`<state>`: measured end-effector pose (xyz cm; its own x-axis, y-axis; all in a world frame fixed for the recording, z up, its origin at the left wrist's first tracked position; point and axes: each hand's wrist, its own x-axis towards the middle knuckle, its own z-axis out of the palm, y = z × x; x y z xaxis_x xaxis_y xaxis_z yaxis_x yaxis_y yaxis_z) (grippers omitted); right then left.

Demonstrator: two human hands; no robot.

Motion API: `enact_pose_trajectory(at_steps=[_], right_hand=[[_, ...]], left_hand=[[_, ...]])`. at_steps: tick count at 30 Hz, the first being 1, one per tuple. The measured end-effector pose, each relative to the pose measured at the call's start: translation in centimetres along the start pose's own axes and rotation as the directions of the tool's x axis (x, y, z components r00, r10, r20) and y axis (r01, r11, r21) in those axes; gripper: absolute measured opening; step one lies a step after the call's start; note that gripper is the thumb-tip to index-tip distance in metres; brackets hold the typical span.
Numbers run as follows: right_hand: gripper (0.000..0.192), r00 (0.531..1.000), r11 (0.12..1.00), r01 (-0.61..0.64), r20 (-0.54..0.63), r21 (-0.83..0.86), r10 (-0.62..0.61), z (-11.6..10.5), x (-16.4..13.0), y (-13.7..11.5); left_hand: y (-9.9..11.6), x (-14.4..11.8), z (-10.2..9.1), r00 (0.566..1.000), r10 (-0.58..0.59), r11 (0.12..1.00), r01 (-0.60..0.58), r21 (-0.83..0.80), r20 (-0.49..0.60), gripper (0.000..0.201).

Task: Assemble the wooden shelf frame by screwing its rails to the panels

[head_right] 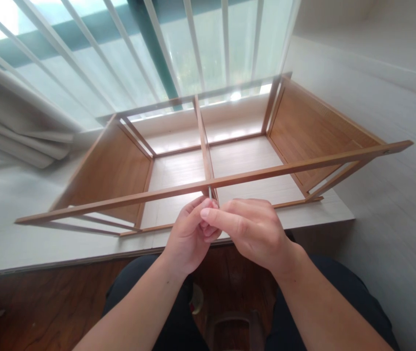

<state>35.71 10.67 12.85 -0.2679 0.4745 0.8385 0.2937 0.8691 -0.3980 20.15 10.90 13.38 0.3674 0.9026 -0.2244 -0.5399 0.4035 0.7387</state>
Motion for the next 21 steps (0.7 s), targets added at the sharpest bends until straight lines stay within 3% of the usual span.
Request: enact_pose_trajectory(at_steps=[13,21], right_hand=[[0.032,0.992,0.999,-0.037,0.119,0.017,0.035,-0.99,-0.07,0.56],[0.037,0.996,0.999,-0.034,0.079,0.017,0.032,-0.69,0.24,0.34]], left_hand=[[0.2,0.01,0.0,1.0,-0.008,0.999,0.008,0.045,-0.007,0.038],[0.22,-0.06,0.03,1.0,-0.012,1.0,0.013,0.025,-0.005,0.036]])
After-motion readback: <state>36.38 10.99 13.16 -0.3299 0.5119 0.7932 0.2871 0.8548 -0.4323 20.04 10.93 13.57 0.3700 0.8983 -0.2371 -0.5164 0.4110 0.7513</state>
